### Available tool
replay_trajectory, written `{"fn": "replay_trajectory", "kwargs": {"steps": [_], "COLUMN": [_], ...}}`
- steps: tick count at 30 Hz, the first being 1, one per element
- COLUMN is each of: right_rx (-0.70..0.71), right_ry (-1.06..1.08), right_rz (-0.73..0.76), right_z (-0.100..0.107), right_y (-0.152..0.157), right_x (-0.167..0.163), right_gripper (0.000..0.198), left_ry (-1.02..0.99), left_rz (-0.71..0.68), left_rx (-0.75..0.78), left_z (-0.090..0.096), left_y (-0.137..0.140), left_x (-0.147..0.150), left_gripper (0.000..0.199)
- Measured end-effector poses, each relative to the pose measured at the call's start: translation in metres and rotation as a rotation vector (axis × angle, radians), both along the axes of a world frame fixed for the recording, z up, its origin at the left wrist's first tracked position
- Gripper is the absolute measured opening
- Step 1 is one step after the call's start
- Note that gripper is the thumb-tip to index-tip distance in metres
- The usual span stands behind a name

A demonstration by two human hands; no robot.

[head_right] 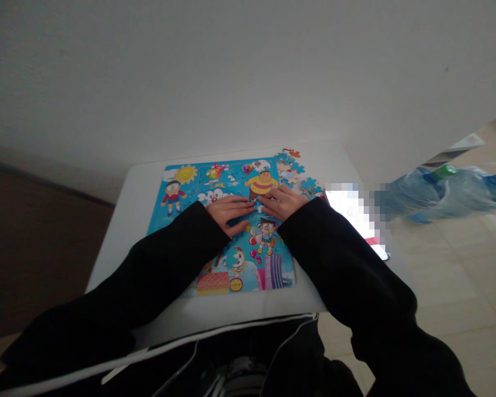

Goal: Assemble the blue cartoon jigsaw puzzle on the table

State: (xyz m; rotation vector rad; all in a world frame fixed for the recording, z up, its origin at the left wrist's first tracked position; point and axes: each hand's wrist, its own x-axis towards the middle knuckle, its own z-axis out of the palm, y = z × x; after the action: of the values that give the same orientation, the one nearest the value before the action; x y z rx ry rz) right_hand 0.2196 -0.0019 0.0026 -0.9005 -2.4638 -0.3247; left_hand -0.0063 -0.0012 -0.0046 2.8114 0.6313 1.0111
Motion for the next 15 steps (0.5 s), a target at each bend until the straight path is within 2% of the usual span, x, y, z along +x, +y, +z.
{"fn": "replay_trajectory", "kwargs": {"steps": [2, 8, 15], "right_rx": [-0.038, -0.190, -0.122], "right_ry": [0.014, 0.051, 0.084], "right_rz": [-0.007, -0.152, -0.114], "right_z": [-0.0003, 0.0020, -0.0051], "right_y": [-0.0006, -0.0043, -0.0025], "right_x": [0.0005, 0.0027, 0.0068], "right_gripper": [0.027, 0.041, 0.032], "left_ry": [0.021, 0.066, 0.253], "left_rz": [-0.009, 0.020, 0.056], "left_rx": [-0.015, -0.096, -0.133], "left_z": [0.0008, 0.0027, 0.0032], "left_y": [-0.0003, -0.0016, -0.0035], "left_x": [0.0000, 0.0001, 0.0013], "left_gripper": [0.029, 0.027, 0.035]}}
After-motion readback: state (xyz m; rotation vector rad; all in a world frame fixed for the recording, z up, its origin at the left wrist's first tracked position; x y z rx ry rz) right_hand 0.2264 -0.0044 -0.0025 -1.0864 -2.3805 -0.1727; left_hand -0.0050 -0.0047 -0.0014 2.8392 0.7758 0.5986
